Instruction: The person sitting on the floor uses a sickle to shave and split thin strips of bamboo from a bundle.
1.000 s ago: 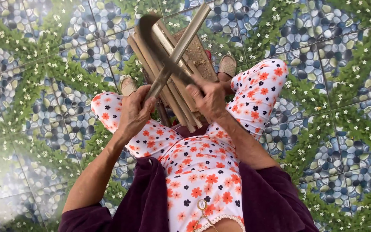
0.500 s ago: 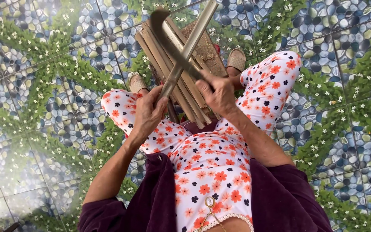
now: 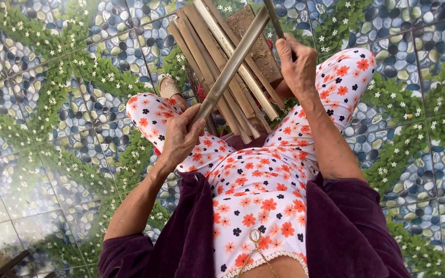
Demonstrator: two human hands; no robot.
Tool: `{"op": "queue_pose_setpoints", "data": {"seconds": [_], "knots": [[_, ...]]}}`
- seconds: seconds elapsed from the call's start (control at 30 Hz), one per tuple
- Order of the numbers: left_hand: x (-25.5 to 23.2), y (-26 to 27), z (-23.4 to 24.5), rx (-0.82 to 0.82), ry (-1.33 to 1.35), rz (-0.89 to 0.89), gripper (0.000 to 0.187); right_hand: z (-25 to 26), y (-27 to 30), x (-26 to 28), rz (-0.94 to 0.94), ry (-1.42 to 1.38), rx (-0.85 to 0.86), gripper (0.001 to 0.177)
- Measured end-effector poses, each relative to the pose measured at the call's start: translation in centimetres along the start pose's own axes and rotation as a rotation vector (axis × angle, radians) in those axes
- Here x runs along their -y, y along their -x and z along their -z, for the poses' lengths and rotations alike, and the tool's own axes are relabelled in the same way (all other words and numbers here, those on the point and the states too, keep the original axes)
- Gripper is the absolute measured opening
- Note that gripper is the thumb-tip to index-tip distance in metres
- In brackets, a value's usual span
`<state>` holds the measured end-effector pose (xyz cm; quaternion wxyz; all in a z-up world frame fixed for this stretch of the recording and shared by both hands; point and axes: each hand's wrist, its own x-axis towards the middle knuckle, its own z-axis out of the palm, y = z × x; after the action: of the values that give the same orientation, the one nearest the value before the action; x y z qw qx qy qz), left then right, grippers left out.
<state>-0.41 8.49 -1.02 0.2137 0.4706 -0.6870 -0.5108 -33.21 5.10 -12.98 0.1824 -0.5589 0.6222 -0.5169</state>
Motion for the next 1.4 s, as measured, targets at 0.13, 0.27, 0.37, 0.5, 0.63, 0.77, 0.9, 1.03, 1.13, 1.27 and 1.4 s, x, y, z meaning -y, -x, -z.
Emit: {"op": "queue_pose_setpoints", "data": {"seconds": [0.13,0.27,0.37,0.5,0.63,0.77,0.9,1.03,1.13,1.27,1.4], "knots": [[0.1,-0.9,-0.2,0.0,0.054,-0.011,0.042,-0.5,1.9,2.0,0.004,0.001,0.035,0.056],[0.3,-2.9,-0.5,-0.053,0.01,-0.05,0.04,-1.4,4.5,8.1,0.067,-0.017,0.231,0.051],[-0.2,-3.5,-0.3,-0.07,-0.004,-0.087,0.04,-1.6,5.3,9.8,0.164,-0.025,0.293,0.05],[1.1,-2.0,0.0,-0.045,-0.01,-0.121,0.028,-1.0,2.6,8.5,0.219,0.082,0.18,0.052],[0.1,1.8,1.0,-0.014,-0.006,0.014,0.04,0.3,0.1,0.6,0.041,0.045,0.091,0.053],[-2.2,1.9,1.5,-0.059,0.17,0.13,0.038,0.8,-0.4,-1.1,0.036,0.082,-0.046,0.062],[-3.6,-0.2,0.5,-0.023,0.513,0.316,0.046,-0.2,2.3,3.5,0.017,-0.032,0.094,0.053],[1.9,-2.9,-1.4,0.036,0.493,0.103,0.042,-1.0,4.7,9.6,-0.066,-0.107,0.257,0.04],[3.3,-3.5,-1.6,0.018,0.552,0.139,0.041,-0.2,4.7,12.6,0.01,-0.087,0.382,0.039],[-0.3,-1.1,-0.8,0.002,0.459,0.16,0.045,-0.8,3.8,7.0,-0.002,-0.05,0.315,0.037],[0.5,2.0,0.1,0.043,0.452,0.24,0.047,-0.1,0.6,0.9,-0.089,-0.083,0.148,0.051]]}}
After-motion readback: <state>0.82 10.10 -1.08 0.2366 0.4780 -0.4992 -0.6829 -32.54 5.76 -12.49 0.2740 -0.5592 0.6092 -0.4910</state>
